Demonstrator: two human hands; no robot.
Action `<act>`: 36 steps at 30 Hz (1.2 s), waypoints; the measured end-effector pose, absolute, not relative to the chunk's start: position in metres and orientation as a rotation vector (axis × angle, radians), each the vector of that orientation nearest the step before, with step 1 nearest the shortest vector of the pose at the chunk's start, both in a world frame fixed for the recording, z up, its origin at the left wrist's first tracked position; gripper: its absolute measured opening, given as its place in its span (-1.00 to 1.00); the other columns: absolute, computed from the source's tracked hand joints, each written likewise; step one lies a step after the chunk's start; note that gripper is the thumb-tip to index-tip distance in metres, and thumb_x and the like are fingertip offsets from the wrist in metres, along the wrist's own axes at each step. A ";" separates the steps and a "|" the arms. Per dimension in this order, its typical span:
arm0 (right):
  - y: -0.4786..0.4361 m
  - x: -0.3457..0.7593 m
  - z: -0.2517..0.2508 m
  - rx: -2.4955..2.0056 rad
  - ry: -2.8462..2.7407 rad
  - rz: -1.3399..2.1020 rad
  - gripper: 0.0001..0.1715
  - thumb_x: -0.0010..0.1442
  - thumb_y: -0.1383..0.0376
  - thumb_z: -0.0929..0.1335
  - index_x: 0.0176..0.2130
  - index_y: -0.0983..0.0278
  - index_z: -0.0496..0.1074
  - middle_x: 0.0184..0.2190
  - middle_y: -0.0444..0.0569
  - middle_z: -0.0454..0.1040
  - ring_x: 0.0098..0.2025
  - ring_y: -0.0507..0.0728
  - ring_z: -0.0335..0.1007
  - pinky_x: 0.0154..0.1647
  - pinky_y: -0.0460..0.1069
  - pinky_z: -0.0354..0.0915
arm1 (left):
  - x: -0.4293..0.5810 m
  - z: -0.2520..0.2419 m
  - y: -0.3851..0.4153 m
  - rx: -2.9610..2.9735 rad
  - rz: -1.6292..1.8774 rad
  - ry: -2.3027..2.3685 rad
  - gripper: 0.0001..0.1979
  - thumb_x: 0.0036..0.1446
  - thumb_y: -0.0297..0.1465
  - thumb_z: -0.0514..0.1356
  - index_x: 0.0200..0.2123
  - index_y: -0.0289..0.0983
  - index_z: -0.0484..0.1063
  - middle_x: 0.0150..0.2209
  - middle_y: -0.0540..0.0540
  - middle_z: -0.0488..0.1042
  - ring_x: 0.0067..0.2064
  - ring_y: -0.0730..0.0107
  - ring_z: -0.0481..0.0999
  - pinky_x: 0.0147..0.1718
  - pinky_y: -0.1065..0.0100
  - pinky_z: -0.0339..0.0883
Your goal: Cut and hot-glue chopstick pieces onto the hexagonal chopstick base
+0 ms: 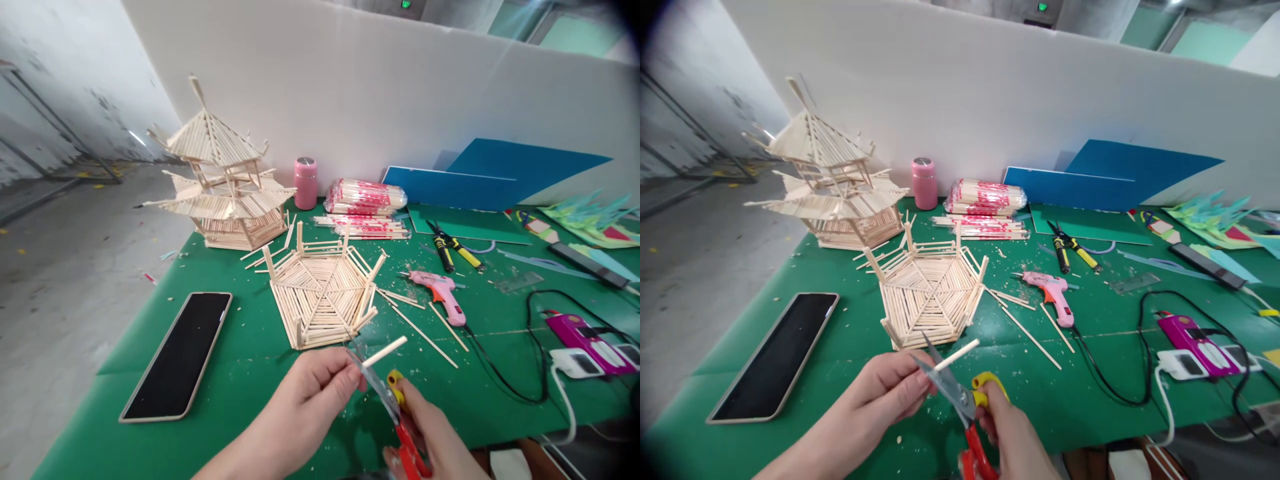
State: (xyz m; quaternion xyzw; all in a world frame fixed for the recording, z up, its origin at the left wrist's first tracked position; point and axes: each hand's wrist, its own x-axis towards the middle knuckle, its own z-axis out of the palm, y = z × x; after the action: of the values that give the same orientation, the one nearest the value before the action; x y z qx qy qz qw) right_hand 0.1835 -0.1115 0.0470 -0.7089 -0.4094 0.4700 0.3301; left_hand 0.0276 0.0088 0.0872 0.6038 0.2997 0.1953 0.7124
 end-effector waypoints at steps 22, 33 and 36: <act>-0.098 0.182 0.053 -1.813 -1.272 1.185 -0.62 -0.13 0.32 0.28 -0.21 0.27 0.28 -0.42 -0.02 0.46 -0.40 0.12 0.40 -0.40 -0.09 0.34 | 0.036 0.082 0.003 1.893 0.783 0.732 -0.76 0.16 -0.51 -0.03 -0.56 -0.26 0.19 -0.57 0.03 0.23 -0.53 0.51 0.20 -0.52 0.47 0.08; -0.109 0.192 0.034 -1.742 -1.367 1.197 -0.41 -0.11 0.29 0.30 -0.03 0.31 0.20 -0.28 0.08 0.47 -0.32 0.14 0.45 -0.37 -0.08 0.40 | 0.029 0.075 0.010 0.894 0.398 0.615 -0.67 -0.04 -0.15 0.21 -0.50 -0.35 0.39 -0.64 0.11 0.07 -0.62 0.62 -0.05 -0.65 0.46 -0.26; -0.111 0.190 0.033 -1.774 -1.330 1.209 -0.36 -0.12 0.33 0.30 0.02 0.31 0.19 -0.24 0.08 0.48 -0.23 0.17 0.45 -0.22 -0.04 0.37 | 0.028 0.076 0.009 1.013 0.418 0.626 -0.69 0.04 -0.18 0.16 -0.48 -0.34 0.39 -0.62 0.09 0.11 -0.59 0.60 -0.01 -0.65 0.50 -0.17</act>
State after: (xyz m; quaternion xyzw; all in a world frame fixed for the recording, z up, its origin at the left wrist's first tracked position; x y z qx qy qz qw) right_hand 0.1905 -0.1106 0.0327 -0.6693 -0.5018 0.4561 0.3036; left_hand 0.0284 0.0088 0.0763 0.4735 0.2928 0.1955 0.8074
